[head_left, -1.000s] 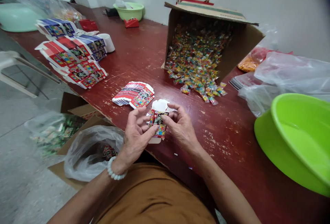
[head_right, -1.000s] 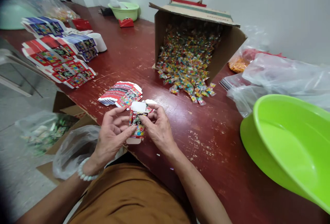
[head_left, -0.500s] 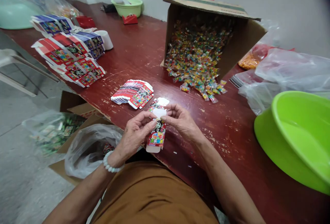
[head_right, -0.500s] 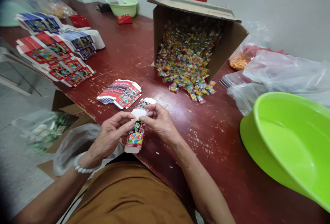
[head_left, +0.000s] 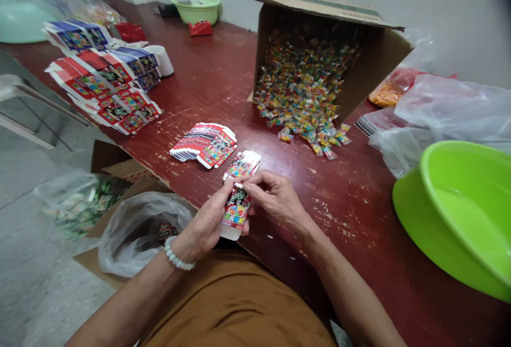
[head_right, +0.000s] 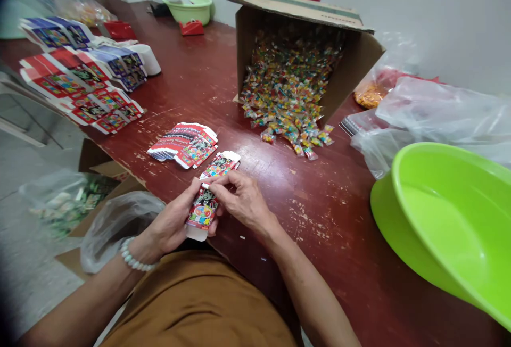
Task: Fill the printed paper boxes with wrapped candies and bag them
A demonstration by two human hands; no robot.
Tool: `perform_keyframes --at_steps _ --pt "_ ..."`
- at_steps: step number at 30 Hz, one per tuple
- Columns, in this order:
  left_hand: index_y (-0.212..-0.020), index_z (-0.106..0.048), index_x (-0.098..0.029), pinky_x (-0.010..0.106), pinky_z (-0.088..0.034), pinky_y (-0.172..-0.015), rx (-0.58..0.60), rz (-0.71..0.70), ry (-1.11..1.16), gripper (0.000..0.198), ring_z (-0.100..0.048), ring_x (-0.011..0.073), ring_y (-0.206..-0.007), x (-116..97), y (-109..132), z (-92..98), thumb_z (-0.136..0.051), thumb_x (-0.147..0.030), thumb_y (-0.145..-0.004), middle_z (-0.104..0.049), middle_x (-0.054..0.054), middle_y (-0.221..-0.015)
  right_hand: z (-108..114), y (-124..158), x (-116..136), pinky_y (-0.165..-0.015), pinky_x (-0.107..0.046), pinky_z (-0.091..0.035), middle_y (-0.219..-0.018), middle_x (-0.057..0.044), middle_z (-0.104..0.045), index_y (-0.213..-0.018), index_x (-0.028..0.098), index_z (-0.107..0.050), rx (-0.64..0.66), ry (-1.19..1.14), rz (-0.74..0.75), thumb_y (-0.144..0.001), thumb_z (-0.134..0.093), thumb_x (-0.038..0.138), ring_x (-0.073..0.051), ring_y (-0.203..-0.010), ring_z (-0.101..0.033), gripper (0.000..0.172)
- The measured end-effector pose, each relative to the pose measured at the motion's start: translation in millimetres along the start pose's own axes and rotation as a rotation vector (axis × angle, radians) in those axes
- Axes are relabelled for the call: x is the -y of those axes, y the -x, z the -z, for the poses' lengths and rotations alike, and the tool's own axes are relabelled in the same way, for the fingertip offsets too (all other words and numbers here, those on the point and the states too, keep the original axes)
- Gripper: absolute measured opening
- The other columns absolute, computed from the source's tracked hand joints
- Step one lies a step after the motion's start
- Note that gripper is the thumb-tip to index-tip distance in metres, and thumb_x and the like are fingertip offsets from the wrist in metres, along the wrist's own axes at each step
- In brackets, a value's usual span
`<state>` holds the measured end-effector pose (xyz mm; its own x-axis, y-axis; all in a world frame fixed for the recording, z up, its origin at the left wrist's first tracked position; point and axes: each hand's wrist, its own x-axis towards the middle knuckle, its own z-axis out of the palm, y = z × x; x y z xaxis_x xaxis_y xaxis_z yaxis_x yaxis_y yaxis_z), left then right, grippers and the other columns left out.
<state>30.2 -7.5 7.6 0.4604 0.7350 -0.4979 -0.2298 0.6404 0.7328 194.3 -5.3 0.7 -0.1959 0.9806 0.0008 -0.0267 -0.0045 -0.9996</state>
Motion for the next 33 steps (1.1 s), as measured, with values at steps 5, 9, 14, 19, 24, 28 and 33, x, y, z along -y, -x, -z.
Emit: perform_keyframes --at_steps 5,9,14,19,24,28,33 --pt "-0.093 -0.061 -0.015 0.022 -0.049 -0.042 -0.05 -0.025 -0.033 0.048 -0.063 0.0145 -0.044 -3 0 -5.4 -0.038 -0.057 -0.099 -0.068 0.006 -0.069 3 -11 11 -0.046 -0.02 -0.049 -0.077 0.0 -0.072 -0.091 0.019 -0.071 -0.022 0.02 -0.045 -0.083 -0.071 0.03 -0.009 -0.053 -0.062 0.014" --pt "-0.099 -0.062 -0.015 0.022 -0.051 -0.043 -0.053 -0.068 -0.063 0.045 -0.063 0.0144 -0.045 -3 1 -4.6 -0.048 -0.058 -0.095 -0.07 0.006 -0.069 1 -13 10 -0.046 -0.021 -0.05 -0.07 0.0 -0.07 -0.081 0.017 -0.07 -0.045 -0.136 -0.078 -0.078 -0.075 0.03 -0.01 -0.051 -0.06 0.014" --pt "-0.104 -0.065 -0.014 0.022 -0.052 -0.045 -0.034 -0.101 -0.07 0.046 -0.064 0.0147 -0.048 1 -2 1.9 -0.057 -0.058 -0.091 -0.071 0.007 -0.07 -2 -10 9 -0.039 -0.024 -0.05 -0.068 0.0 -0.07 -0.081 0.017 -0.068 -0.025 -0.219 -0.139 -0.077 -0.076 0.034 -0.011 -0.045 -0.059 0.019" --pt "-0.118 -0.067 -0.013 0.025 -0.055 -0.046 -0.04 -0.098 -0.087 0.053 -0.064 0.016 -0.049 1 -1 4.7 -0.06 -0.057 -0.089 -0.072 0.008 -0.071 0 -9 15 -0.043 -0.022 -0.051 -0.068 0.001 -0.069 -0.077 0.018 -0.066 0.001 -0.19 -0.116 -0.076 -0.077 0.035 -0.01 -0.048 -0.059 0.02" --pt "-0.127 -0.064 -0.018 0.026 -0.056 -0.048 -0.026 -0.121 -0.05 0.055 -0.065 0.0169 -0.054 -1 4 1.4 -0.064 -0.055 -0.088 -0.072 0.008 -0.074 6 -3 11 -0.051 -0.024 -0.054 -0.09 -0.003 -0.071 -0.079 0.019 -0.063 0.155 -0.198 -0.039 -0.083 -0.072 0.041 -0.01 -0.058 -0.062 0.025" --pt "-0.135 -0.061 -0.023 0.026 -0.054 -0.043 -0.033 -0.077 -0.016 0.06 -0.063 0.0161 -0.049 2 6 -3.1 -0.068 -0.056 -0.085 -0.071 0.005 -0.076 11 2 8 -0.058 -0.025 -0.052 -0.1 -0.003 -0.067 -0.079 0.019 -0.062 0.159 0.036 0.128 -0.092 -0.063 0.035 -0.01 -0.064 -0.061 0.02" --pt "-0.139 -0.056 -0.027 0.026 -0.054 -0.044 -0.08 -0.067 0.05 0.063 -0.063 0.0163 -0.048 8 4 -7.0 -0.069 -0.055 -0.085 -0.069 0.003 -0.074 9 7 9 -0.083 -0.03 -0.05 -0.092 -0.003 -0.064 -0.079 0.02 -0.062 0.123 0.376 0.278 -0.098 -0.053 0.028 -0.015 -0.085 -0.06 0.022"
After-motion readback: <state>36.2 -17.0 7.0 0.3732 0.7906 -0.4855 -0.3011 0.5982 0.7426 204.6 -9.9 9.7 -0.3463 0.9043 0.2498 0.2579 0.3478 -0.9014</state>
